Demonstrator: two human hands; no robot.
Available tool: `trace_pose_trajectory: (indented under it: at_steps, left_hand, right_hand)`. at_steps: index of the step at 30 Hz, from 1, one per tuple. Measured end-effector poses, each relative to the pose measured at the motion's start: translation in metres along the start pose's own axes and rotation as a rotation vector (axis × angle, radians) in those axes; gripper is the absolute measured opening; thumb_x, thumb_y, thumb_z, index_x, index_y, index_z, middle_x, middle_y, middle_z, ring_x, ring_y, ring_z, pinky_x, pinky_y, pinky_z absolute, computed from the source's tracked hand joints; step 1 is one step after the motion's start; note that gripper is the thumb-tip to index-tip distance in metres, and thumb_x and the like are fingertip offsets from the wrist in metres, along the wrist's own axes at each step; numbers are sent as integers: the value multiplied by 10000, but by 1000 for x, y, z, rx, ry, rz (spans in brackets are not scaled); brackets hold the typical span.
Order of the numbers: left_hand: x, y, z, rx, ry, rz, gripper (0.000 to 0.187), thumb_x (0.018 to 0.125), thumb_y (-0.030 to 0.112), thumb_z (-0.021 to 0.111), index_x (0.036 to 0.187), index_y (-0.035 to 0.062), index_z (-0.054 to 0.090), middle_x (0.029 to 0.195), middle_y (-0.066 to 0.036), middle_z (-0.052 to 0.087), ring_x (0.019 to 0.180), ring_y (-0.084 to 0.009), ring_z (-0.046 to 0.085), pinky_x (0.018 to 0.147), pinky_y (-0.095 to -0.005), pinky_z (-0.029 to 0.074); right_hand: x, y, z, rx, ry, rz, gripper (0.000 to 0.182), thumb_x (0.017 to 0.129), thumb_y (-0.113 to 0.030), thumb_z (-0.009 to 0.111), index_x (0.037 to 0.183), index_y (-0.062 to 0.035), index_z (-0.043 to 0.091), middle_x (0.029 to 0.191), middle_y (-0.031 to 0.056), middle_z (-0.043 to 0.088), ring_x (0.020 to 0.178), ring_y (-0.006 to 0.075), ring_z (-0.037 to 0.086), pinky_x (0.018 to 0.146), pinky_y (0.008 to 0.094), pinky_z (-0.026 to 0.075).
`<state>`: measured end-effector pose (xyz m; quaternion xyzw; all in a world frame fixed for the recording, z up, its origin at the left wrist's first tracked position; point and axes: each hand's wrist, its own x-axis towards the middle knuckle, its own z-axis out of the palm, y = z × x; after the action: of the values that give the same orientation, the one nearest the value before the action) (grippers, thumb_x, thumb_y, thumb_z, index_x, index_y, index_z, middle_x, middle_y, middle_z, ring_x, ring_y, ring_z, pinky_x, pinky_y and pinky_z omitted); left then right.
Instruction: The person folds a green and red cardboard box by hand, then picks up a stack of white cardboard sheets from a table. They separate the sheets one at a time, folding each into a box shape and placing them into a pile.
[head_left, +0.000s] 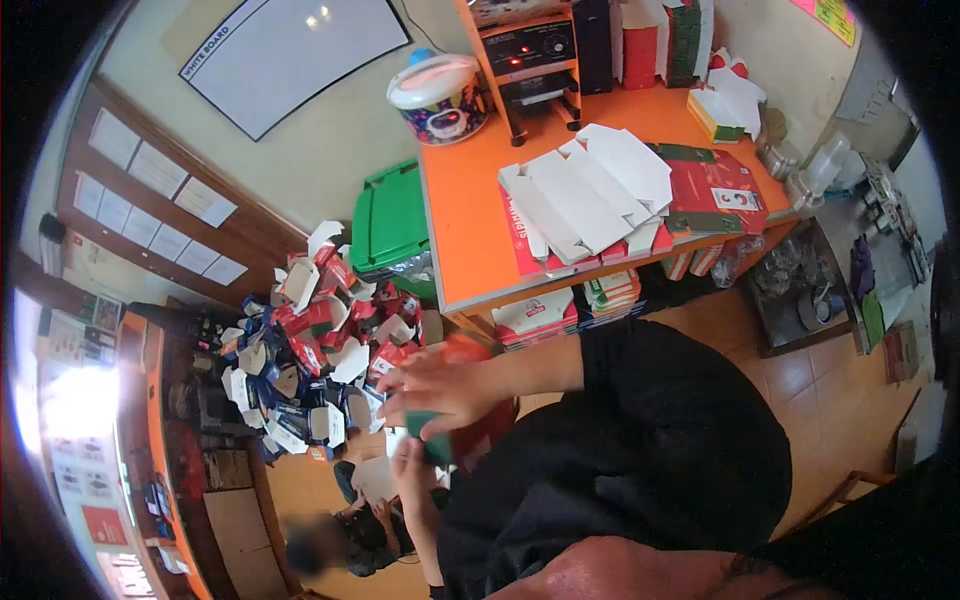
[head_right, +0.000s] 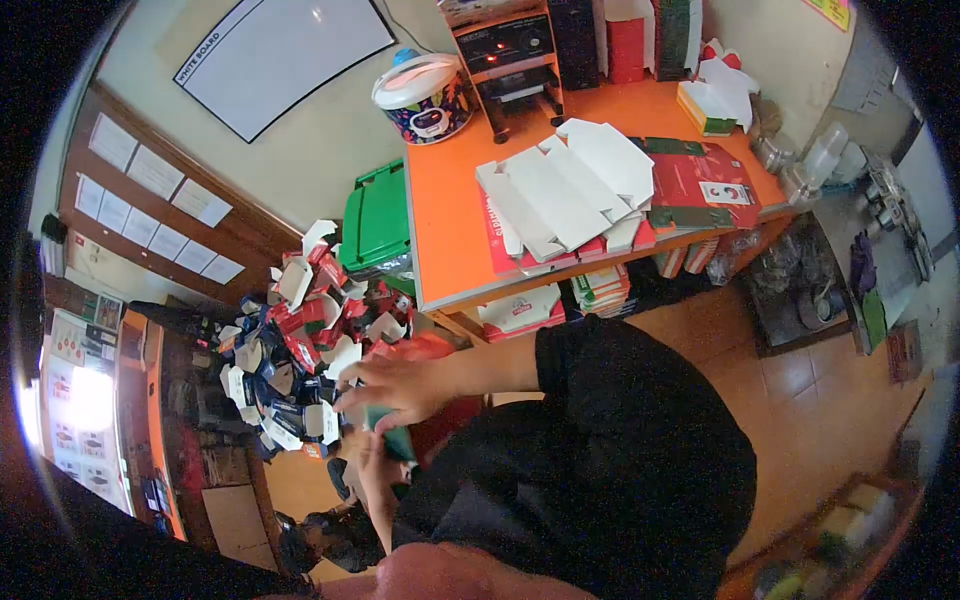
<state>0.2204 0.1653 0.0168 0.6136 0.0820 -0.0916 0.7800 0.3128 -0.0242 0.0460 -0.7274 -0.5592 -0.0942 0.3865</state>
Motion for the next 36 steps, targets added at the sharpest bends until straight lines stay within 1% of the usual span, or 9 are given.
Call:
trace_pose_trajectory:
  at_steps: [1,5,10,15,16,18,28,32,36]
  left_hand:
    - [10,-14,-14,45,179,137,236,899,224,495,1045,40,519,852,-32,576,735,-116,549,609,-246,446]
    - [3,26,0,-293,94,194,305,906,196,454,1177,73,384,1096,-90,507,880,-190,561,694,-303,510]
    - [10,34,-1,-483,206,220,287,908,180,448,1171,72,407,1127,-86,499,951,-204,548,708,-326,509]
    - [31,-11,-24,32,500,282,427,775,53,629,1164,9,460,1045,-103,560,894,-172,566,718,-281,487]
    - [32,-14,-17,-336,316,282,433,770,8,613,1172,9,451,1080,-91,549,906,-176,563,752,-280,476]
    - [28,7,13,61,354,509,459,778,-18,588,1198,29,410,1101,-84,528,943,-167,541,798,-287,458]
    - [39,-14,45,-67,281,701,496,780,-39,582,1191,55,319,1124,-91,485,995,-172,527,819,-313,462]
    - [38,-29,30,-222,77,517,592,745,-75,582,1243,55,289,1147,-80,493,1068,-196,499,853,-304,432]
    - [29,-20,2,-981,237,469,428,892,378,383,1216,98,395,1239,-108,451,1104,-274,483,932,-444,387]
  right_hand:
    - [0,-3,-6,-15,57,-84,579,686,-399,651,1180,-168,456,1270,142,325,1136,375,342,905,504,311]
    - [5,-8,0,-49,29,-218,632,617,-360,717,1189,-235,482,1350,117,298,1227,397,269,958,563,271]
    - [20,-3,10,-100,176,-308,640,638,-250,714,1228,-195,471,1344,81,343,1225,382,316,948,545,333]
    - [33,13,13,-13,234,-127,570,748,-226,634,1258,-74,430,1300,197,326,1149,367,400,946,419,376]
    - [33,21,15,59,196,-132,567,759,-216,627,1264,-64,421,1295,223,318,1174,373,372,961,416,355]
    - [26,27,5,85,88,-107,469,774,-195,611,1204,-51,492,1276,216,319,1162,365,389,962,423,351]
    - [12,19,9,-5,11,48,352,841,-176,519,1179,-81,542,1343,179,221,1185,332,349,971,419,325]
    - [5,22,11,158,17,212,647,750,-200,633,1323,-88,353,1253,184,393,1125,279,433,958,383,344]
    - [-20,27,15,219,142,189,647,604,-88,742,1183,-70,455,1086,111,513,1004,262,501,897,375,390]
